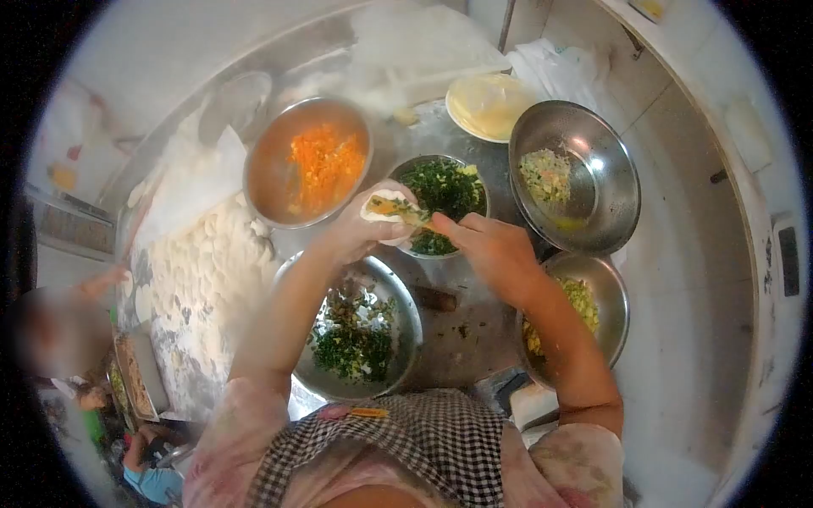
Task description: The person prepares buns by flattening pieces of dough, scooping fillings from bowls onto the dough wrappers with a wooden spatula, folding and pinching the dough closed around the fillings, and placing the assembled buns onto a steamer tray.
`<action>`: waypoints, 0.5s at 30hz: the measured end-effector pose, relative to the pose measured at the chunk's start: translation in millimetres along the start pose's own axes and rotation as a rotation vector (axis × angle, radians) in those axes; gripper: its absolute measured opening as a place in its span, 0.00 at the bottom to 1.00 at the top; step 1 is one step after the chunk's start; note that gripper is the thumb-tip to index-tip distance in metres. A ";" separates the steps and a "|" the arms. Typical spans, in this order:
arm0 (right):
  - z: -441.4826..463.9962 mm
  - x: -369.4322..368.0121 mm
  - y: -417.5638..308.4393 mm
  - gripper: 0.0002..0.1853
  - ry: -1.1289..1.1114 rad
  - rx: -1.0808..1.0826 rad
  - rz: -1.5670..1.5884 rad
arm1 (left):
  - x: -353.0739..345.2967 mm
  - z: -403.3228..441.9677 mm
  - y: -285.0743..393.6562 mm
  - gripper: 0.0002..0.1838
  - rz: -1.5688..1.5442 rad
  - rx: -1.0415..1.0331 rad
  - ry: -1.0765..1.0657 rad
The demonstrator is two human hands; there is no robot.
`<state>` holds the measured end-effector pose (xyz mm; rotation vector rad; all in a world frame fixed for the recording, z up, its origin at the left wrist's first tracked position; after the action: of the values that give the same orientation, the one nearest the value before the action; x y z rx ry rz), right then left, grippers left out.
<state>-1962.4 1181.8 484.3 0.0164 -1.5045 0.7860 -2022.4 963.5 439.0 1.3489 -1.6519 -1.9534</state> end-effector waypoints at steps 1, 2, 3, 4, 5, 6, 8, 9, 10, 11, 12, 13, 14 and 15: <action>2.4 -5.0 7.8 0.19 0.026 0.038 0.049 | 3.2 1.2 -1.5 0.24 -0.002 0.011 0.003; 4.5 -9.5 15.9 0.19 0.053 0.076 0.101 | 6.9 2.8 -5.0 0.22 0.018 0.016 0.013; 5.2 -10.2 28.7 0.19 0.027 0.028 0.278 | 10.4 3.5 -6.4 0.23 0.067 0.030 0.063; 5.2 -8.9 44.9 0.19 -0.003 -0.015 0.454 | 15.0 2.5 -6.2 0.24 0.116 0.039 0.116; 5.8 -10.1 56.3 0.19 -0.037 -0.054 0.628 | 20.8 0.5 -5.5 0.24 0.163 0.045 0.173; 6.6 -14.0 62.9 0.19 -0.043 -0.115 0.452 | 27.0 -2.0 -1.0 0.24 0.150 0.050 0.167; 7.7 -26.5 69.7 0.18 -0.048 -0.235 0.103 | 24.9 -9.5 5.5 0.23 0.069 -0.016 0.179; 10.8 -39.2 67.5 0.17 -0.063 -0.258 -0.017 | 19.3 -15.2 9.0 0.23 0.026 -0.044 0.183; 17.0 -53.8 63.7 0.17 -0.074 -0.279 -0.142 | 12.6 -18.4 11.2 0.23 0.022 -0.081 0.201; 22.6 -59.4 54.9 0.16 -0.086 -0.299 -0.270 | 6.9 -21.0 11.9 0.23 -0.009 -0.119 0.201; 24.8 -60.5 46.8 0.15 -0.022 -0.262 -0.351 | 1.6 -24.2 11.8 0.23 -0.042 -0.156 0.201; 26.3 -60.6 37.5 0.16 0.082 -0.160 -0.210 | -3.6 -28.2 11.4 0.23 -0.074 -0.192 0.199; 28.9 -58.7 27.4 0.17 0.185 -0.056 -0.070 | -8.5 -32.5 11.5 0.24 -0.130 -0.230 0.193; 34.3 -51.8 8.7 0.18 0.284 0.054 0.070 | -12.9 -36.1 11.9 0.24 -0.149 -0.277 0.183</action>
<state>-1989.9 1148.9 438.5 -0.1047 -1.2196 0.8474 -1992.2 945.2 458.2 1.5223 -1.1807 -1.9815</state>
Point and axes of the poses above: each hand's wrist, its own z-axis towards the middle knuckle, its own x-axis out of the back of the hand, y = z × x, the point moved 1 cm from there along z, towards the middle knuckle
